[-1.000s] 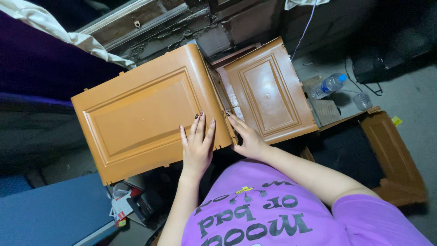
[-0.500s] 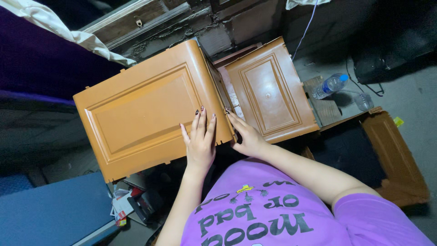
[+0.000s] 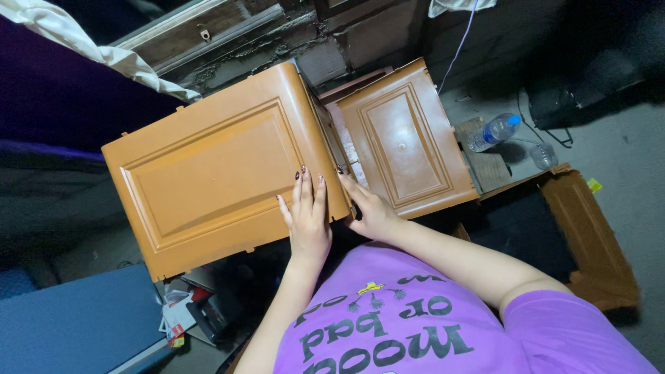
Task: The person assembles a brown plastic storage unit by attaching side panels to a black base, then placing a lid on top. They repeatedly remove and reattach the lid and side panels, checking fit and alignment throughout the process.
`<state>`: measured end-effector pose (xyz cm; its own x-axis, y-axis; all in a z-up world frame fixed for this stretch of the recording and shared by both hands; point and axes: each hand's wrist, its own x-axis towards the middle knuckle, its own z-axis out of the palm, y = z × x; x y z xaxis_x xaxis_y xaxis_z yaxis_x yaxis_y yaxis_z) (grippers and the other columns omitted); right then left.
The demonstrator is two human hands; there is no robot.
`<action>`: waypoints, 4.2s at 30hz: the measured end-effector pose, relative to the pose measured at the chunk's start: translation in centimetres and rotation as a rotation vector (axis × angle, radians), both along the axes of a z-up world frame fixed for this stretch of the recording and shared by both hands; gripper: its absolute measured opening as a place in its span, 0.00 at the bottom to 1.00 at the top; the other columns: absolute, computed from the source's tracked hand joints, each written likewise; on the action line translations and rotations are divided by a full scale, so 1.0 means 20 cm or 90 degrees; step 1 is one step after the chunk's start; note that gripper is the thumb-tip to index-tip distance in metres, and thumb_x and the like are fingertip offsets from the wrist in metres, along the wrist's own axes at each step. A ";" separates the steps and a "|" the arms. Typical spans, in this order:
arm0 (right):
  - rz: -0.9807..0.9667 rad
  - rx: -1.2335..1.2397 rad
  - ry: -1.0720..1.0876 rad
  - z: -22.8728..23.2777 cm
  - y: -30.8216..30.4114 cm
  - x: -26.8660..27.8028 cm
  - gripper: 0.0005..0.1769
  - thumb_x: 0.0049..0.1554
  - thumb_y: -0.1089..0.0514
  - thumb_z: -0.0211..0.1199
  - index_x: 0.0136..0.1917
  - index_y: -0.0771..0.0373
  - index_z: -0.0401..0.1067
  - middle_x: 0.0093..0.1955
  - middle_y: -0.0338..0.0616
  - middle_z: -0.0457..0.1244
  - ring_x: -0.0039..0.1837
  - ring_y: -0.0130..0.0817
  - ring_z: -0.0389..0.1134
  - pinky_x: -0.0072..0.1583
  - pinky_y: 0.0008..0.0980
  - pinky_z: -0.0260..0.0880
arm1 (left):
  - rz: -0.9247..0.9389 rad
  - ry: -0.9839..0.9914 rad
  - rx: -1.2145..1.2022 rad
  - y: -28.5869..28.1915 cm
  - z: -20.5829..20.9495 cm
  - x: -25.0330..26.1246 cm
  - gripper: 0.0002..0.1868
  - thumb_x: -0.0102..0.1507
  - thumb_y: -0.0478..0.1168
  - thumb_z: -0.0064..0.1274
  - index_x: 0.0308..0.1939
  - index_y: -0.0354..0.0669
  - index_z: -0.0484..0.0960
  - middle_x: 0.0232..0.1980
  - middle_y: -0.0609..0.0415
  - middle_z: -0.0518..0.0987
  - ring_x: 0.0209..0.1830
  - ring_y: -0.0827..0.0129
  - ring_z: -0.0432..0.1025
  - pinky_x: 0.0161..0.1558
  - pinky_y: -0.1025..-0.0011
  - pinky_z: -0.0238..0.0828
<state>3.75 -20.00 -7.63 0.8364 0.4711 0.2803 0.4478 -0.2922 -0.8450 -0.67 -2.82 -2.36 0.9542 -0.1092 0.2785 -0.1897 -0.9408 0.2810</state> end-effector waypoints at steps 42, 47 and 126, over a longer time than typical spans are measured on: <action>-0.006 0.122 0.088 -0.11 0.00 0.06 0.32 0.64 0.62 0.62 0.78 0.66 0.58 0.80 0.58 0.54 0.82 0.48 0.53 0.77 0.41 0.57 | -0.018 0.107 -0.048 -0.08 0.10 -0.01 0.50 0.54 0.32 0.53 0.78 0.26 0.48 0.80 0.25 0.46 0.82 0.37 0.43 0.76 0.42 0.41; 0.000 0.213 0.130 -0.04 0.05 0.04 0.28 0.63 0.63 0.63 0.75 0.66 0.62 0.81 0.55 0.54 0.82 0.47 0.55 0.78 0.41 0.59 | -0.057 0.145 -0.093 -0.02 0.20 -0.03 0.51 0.55 0.39 0.56 0.76 0.23 0.47 0.80 0.24 0.43 0.82 0.37 0.41 0.76 0.43 0.38; -0.068 0.465 0.331 0.07 0.11 -0.12 0.40 0.53 0.74 0.46 0.79 0.66 0.55 0.84 0.51 0.50 0.87 0.42 0.47 0.84 0.40 0.45 | -0.128 0.016 -0.062 0.42 0.07 1.34 0.26 0.59 0.52 0.58 0.56 0.43 0.72 0.54 0.47 0.72 0.60 0.52 0.67 0.60 0.51 0.57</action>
<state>1.45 -17.76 -6.15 0.9700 0.2373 0.0532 -0.0420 0.3787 -0.9246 26.07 5.61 -0.89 0.9226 -0.2719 0.2737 -0.3628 -0.8527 0.3758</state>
